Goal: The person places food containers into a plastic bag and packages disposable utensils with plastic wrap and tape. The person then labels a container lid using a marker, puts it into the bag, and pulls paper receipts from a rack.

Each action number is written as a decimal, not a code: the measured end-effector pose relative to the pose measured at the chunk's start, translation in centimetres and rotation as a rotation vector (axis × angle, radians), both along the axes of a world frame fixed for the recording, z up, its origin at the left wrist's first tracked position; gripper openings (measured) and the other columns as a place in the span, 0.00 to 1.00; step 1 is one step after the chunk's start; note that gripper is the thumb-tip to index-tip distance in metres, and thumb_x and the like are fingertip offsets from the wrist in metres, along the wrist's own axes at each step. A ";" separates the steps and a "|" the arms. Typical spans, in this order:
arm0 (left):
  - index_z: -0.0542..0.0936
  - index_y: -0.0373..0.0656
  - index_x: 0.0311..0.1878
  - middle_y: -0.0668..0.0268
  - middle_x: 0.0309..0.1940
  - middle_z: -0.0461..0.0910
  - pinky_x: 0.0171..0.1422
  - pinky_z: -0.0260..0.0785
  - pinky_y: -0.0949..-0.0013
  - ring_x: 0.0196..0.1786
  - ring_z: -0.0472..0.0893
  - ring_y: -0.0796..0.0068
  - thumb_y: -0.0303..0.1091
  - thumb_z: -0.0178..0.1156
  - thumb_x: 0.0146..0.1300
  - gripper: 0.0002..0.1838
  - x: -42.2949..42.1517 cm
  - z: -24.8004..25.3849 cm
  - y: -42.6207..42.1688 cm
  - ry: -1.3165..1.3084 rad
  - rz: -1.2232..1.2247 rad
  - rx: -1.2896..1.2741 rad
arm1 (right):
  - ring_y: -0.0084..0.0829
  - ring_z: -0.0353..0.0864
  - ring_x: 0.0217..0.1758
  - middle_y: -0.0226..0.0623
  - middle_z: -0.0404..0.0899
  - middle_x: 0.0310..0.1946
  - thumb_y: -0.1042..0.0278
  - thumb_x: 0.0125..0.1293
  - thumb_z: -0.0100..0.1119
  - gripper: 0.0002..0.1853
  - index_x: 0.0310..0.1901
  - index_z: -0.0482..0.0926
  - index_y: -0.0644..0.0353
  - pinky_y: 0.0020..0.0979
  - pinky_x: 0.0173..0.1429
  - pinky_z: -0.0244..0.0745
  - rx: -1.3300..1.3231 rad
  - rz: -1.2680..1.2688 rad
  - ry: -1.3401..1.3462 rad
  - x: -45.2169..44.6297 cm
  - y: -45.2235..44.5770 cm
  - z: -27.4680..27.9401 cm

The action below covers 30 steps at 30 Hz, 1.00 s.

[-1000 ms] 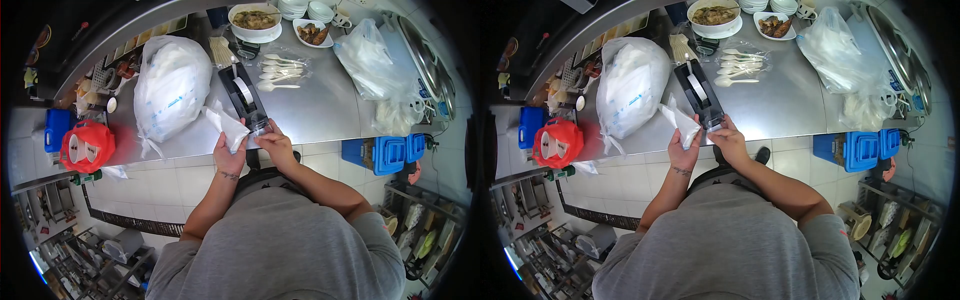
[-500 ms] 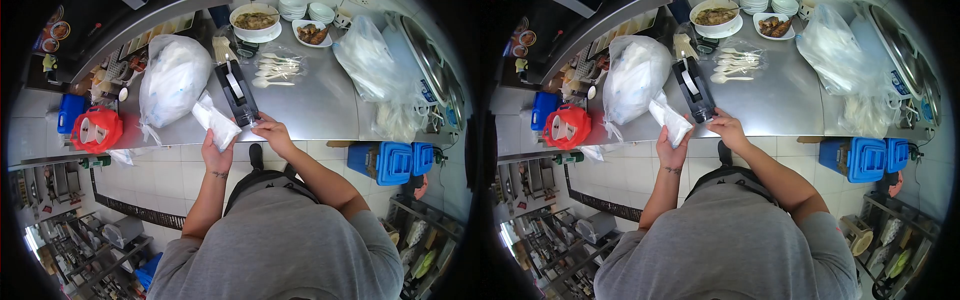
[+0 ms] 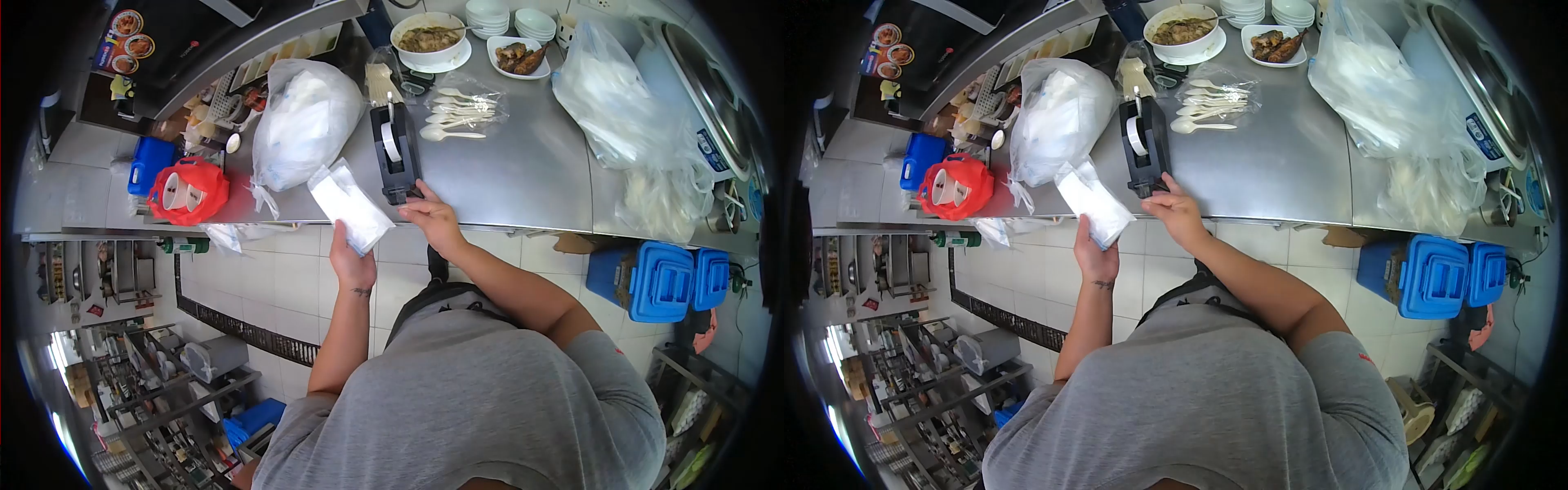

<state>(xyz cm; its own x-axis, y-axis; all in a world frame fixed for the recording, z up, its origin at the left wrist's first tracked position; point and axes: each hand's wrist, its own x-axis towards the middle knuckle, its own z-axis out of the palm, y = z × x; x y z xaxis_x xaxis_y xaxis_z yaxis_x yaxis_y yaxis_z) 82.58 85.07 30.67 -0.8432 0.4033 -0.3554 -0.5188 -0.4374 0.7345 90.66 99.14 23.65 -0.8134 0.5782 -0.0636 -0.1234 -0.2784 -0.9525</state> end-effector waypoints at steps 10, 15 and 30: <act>0.64 0.36 0.63 0.60 0.57 0.73 0.64 0.64 0.61 0.58 0.74 0.65 0.42 0.48 0.70 0.24 0.1 0.1 -0.9 0.039 -0.013 -0.007 | 0.30 0.80 0.41 0.51 0.71 0.58 0.73 0.57 0.63 0.04 0.32 0.84 0.63 0.27 0.45 0.74 0.397 -0.231 -0.236 -1.1 0.0 -2.2; 0.68 0.34 0.60 0.62 0.53 0.75 0.61 0.63 0.68 0.54 0.74 0.72 0.41 0.49 0.70 0.22 0.2 2.0 1.1 0.241 -0.038 -0.122 | 0.24 0.79 0.33 0.40 0.81 0.37 0.73 0.61 0.59 0.05 0.31 0.81 0.64 0.24 0.37 0.73 0.509 -0.321 -0.136 -0.5 1.9 -6.9; 0.73 0.34 0.54 0.64 0.46 0.78 0.54 0.65 0.75 0.48 0.76 0.79 0.40 0.49 0.72 0.18 2.0 7.6 8.5 0.329 -0.445 -0.049 | 0.49 0.75 0.31 0.47 0.75 0.26 0.61 0.68 0.50 0.11 0.34 0.71 0.60 0.43 0.34 0.67 1.012 0.263 -0.232 4.3 7.7 21.5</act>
<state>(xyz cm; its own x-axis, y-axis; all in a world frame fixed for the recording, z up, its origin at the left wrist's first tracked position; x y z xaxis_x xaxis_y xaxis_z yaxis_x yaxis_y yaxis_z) 84.56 93.59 38.28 -0.6651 0.7354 -0.1294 -0.3852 -0.1894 0.9032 94.93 106.89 45.18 -0.9499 0.2567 0.1782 0.0389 0.6628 -0.7478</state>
